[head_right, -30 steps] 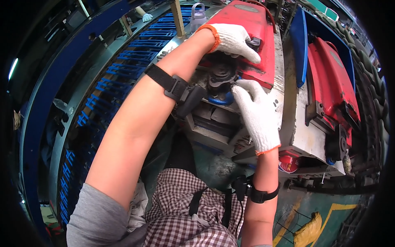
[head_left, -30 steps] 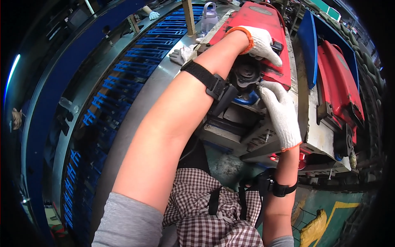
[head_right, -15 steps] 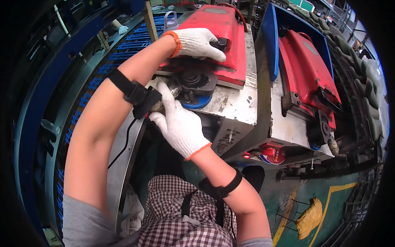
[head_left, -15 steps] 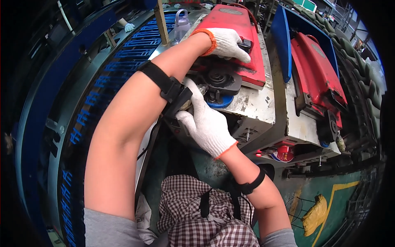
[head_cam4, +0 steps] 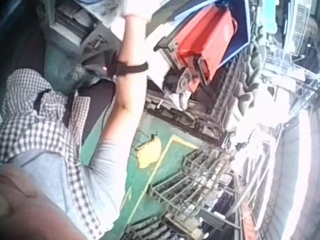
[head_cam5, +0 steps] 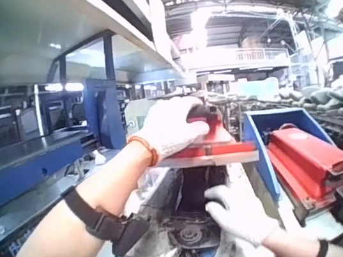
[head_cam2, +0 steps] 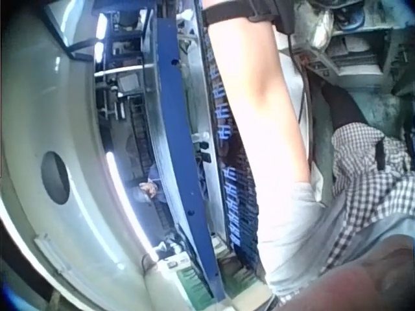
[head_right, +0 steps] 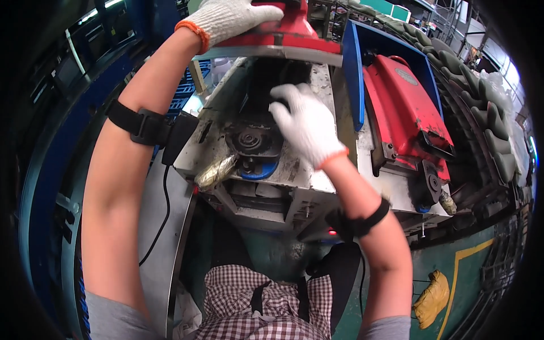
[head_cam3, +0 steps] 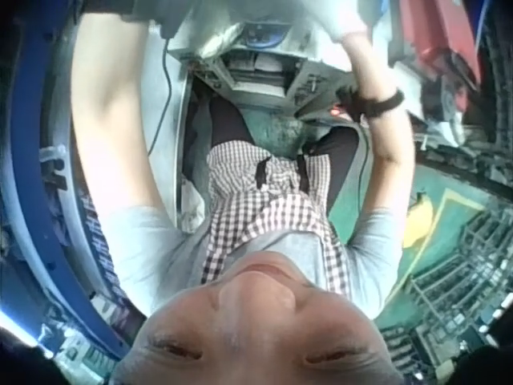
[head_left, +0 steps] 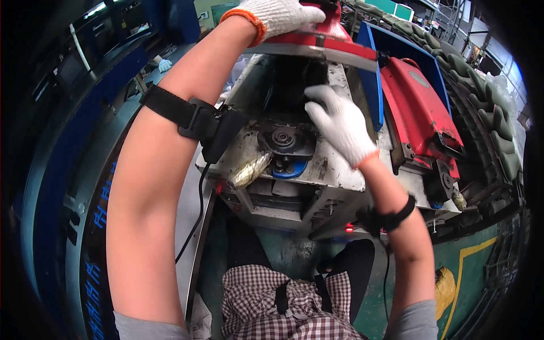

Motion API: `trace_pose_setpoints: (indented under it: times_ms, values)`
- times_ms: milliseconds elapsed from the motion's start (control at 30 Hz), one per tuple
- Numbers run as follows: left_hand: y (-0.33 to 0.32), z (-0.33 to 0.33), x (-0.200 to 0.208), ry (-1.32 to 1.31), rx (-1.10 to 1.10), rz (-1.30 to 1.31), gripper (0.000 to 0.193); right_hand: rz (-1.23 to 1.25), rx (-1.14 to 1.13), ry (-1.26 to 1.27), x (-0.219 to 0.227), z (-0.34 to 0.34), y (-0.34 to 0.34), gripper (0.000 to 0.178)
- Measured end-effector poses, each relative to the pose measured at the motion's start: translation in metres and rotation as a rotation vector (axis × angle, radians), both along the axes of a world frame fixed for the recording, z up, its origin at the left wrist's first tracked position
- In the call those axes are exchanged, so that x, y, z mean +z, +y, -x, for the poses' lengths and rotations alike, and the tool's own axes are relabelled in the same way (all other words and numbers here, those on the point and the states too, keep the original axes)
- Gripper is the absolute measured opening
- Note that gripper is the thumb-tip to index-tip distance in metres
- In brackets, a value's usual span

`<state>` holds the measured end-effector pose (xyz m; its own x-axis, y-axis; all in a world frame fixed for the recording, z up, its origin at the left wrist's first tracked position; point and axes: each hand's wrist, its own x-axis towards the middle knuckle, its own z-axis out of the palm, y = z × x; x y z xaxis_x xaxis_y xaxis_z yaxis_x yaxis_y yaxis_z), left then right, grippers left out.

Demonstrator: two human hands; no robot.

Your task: Operating a heat-pressing machine to shape shoe components and placing them on a conveyor.

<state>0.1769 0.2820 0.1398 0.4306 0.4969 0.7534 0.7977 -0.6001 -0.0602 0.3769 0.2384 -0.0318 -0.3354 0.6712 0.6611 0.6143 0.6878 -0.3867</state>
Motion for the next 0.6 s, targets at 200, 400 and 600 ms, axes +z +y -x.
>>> trace_pose_setpoints:
  times_ms: [200, 400, 600]
  values:
    - [0.009, -0.007, 0.002, 0.038, -0.029, -0.144, 0.063, 0.561, -0.128, -0.298, 0.025, 0.048, 0.105, 0.110]
    - [-0.006, 0.017, -0.037, 0.036, 0.020, -0.239, 0.066, 0.670, -0.343, -0.479, 0.001, 0.104, 0.126, 0.112]
    - [-0.063, 0.038, -0.096, -0.638, -0.326, 0.103, 0.055, 0.897, -0.036, 0.322, 0.017, 0.051, 0.105, 0.091]
